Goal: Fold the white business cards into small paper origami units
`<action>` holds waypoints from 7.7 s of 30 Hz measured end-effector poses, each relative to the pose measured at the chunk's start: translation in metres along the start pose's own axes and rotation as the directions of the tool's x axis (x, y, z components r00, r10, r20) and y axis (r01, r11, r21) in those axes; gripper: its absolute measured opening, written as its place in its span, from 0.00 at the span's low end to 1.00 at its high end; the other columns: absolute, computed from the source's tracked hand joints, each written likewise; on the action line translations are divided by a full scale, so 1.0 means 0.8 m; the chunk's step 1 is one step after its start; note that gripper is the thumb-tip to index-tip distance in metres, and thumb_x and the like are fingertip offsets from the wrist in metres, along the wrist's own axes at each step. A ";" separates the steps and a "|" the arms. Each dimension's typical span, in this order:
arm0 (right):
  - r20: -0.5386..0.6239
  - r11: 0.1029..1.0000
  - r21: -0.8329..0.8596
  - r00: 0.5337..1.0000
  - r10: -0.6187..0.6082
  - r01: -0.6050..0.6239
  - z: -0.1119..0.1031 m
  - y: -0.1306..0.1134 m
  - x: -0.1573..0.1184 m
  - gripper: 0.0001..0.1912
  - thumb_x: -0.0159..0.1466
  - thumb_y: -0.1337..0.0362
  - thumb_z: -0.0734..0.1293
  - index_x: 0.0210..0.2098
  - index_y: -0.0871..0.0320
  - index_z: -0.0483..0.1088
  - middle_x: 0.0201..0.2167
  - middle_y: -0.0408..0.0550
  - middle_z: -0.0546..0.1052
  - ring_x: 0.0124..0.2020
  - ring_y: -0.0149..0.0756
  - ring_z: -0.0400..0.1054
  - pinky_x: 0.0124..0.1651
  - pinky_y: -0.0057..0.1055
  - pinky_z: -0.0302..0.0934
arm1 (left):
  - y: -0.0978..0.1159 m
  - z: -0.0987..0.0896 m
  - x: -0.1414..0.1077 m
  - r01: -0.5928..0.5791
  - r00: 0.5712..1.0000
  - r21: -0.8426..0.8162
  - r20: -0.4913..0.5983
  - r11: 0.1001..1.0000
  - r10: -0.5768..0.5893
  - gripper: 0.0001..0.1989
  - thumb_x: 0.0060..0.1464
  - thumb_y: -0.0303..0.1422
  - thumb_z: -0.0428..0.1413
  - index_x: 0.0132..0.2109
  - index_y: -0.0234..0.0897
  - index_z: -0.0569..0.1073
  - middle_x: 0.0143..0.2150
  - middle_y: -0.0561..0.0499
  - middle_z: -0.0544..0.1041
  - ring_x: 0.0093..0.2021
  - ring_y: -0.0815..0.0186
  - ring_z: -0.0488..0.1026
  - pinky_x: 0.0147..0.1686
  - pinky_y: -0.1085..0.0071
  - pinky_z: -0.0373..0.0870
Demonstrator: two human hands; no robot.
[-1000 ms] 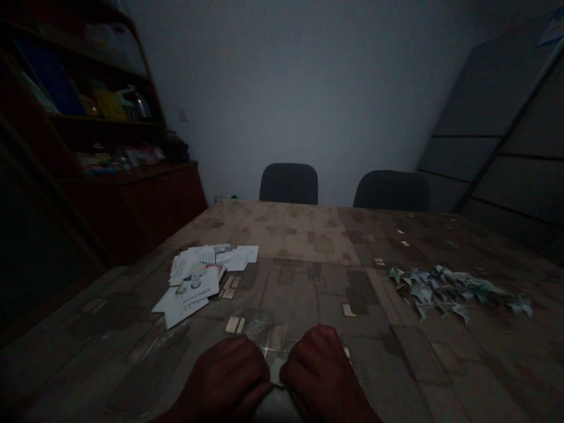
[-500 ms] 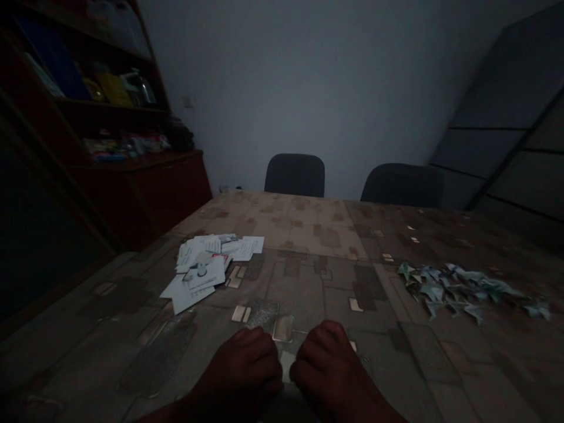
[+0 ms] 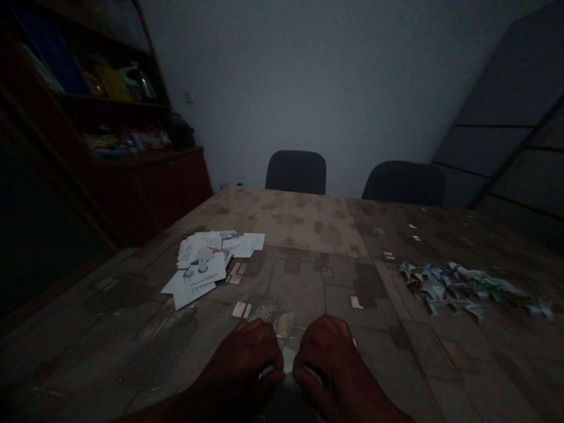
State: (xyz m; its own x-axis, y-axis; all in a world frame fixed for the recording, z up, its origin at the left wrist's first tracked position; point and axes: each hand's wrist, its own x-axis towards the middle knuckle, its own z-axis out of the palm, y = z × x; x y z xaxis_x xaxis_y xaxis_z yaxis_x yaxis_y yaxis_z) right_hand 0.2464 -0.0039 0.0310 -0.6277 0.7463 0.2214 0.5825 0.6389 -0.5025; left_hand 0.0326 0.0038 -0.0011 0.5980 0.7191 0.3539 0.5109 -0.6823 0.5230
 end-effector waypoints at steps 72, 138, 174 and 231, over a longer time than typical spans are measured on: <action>-0.095 0.871 -0.391 0.928 -0.359 0.297 0.004 -0.003 0.003 0.19 0.72 0.66 0.56 0.28 0.56 0.70 0.22 0.43 0.75 0.27 0.35 0.65 0.35 0.36 0.56 | -0.007 -0.007 -0.006 -0.404 0.902 0.549 0.106 0.732 0.418 0.05 0.57 0.29 0.58 0.37 0.38 0.68 0.28 0.56 0.70 0.26 0.66 0.64 0.26 0.66 0.55; -0.161 0.992 0.126 0.987 -0.005 0.025 0.003 -0.010 0.008 0.07 0.65 0.70 0.59 0.31 0.56 0.66 0.30 0.46 0.74 0.34 0.37 0.66 0.35 0.30 0.58 | 0.013 -0.043 0.018 0.418 0.908 -0.407 0.216 0.812 -0.359 0.10 0.42 0.26 0.62 0.36 0.35 0.79 0.28 0.55 0.75 0.27 0.70 0.67 0.27 0.77 0.60; 0.029 0.630 0.687 0.880 0.474 -0.362 0.023 -0.012 0.005 0.06 0.57 0.63 0.66 0.29 0.56 0.63 0.20 0.36 0.63 0.23 0.29 0.54 0.25 0.24 0.49 | 0.019 0.004 0.028 0.619 0.725 -0.704 0.340 0.349 -0.599 0.11 0.42 0.37 0.59 0.26 0.39 0.63 0.15 0.60 0.66 0.14 0.70 0.67 0.16 0.76 0.62; 0.099 0.927 -0.117 0.924 0.369 -0.357 0.005 -0.014 0.000 0.06 0.53 0.75 0.67 0.25 0.59 0.71 0.29 0.45 0.76 0.35 0.39 0.67 0.39 0.34 0.50 | 0.018 0.003 0.014 0.121 0.992 -0.025 0.034 0.992 -0.120 0.07 0.45 0.23 0.59 0.32 0.38 0.70 0.35 0.52 0.73 0.39 0.62 0.66 0.37 0.65 0.56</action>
State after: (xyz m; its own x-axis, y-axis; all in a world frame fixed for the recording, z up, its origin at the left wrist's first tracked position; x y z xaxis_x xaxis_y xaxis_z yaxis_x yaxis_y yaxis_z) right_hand 0.2376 -0.0121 0.0334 -0.4165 0.9069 -0.0635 0.8245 0.3473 -0.4467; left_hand 0.0481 0.0018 0.0081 0.5530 0.7908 0.2623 0.5638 -0.5869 0.5810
